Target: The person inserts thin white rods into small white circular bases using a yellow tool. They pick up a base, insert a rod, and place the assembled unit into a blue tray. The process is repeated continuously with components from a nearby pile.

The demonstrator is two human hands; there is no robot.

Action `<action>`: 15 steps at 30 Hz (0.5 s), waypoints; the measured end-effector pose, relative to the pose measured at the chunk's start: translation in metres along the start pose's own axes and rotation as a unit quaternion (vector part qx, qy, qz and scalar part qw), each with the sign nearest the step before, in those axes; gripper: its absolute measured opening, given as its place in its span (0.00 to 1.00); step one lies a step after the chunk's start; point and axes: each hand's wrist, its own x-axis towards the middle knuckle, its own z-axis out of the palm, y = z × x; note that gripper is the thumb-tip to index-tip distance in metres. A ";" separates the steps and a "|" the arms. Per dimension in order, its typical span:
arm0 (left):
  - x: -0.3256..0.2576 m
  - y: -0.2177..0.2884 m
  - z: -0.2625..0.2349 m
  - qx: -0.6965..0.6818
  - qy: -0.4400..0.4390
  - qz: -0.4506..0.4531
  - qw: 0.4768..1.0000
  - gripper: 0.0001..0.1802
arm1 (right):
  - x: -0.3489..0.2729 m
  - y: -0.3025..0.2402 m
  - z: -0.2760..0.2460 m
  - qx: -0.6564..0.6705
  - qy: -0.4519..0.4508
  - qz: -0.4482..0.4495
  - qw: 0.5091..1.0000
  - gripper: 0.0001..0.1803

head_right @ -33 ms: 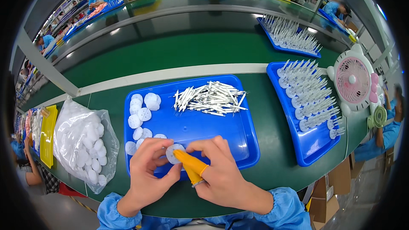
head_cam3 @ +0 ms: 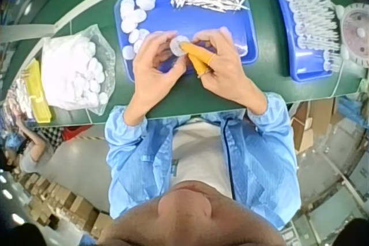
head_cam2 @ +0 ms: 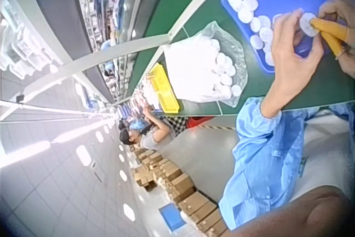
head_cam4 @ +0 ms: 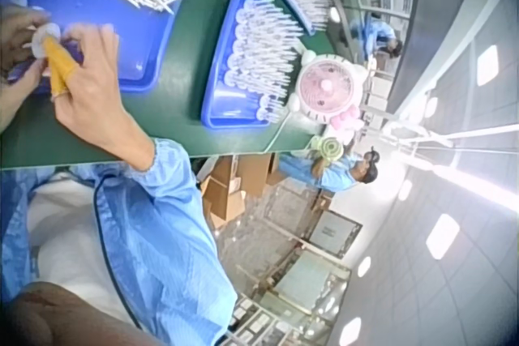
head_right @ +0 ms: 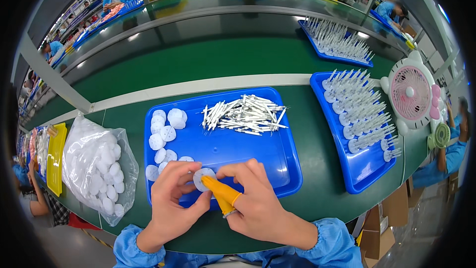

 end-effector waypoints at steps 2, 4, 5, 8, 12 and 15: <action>0.001 0.000 0.000 0.003 -0.003 0.003 1.000 0.31 | 0.000 0.001 -0.001 -0.010 -0.014 -0.012 1.000 0.30; 0.001 -0.002 0.001 0.002 0.004 0.003 1.000 0.31 | -0.003 0.003 -0.006 -0.021 -0.028 -0.010 0.999 0.30; 0.000 -0.003 0.001 0.005 0.005 0.001 1.000 0.31 | -0.002 0.002 -0.004 -0.012 -0.021 -0.001 1.000 0.30; 0.000 -0.003 0.002 0.012 0.012 -0.002 1.000 0.31 | -0.001 0.000 -0.001 0.010 -0.012 0.019 1.000 0.30; 0.000 -0.003 0.003 0.021 0.031 0.002 0.999 0.32 | -0.001 0.000 -0.001 0.026 -0.038 0.005 0.999 0.30; 0.001 -0.003 0.004 0.021 0.031 0.008 0.999 0.32 | -0.004 0.000 -0.003 0.015 -0.020 0.016 1.000 0.30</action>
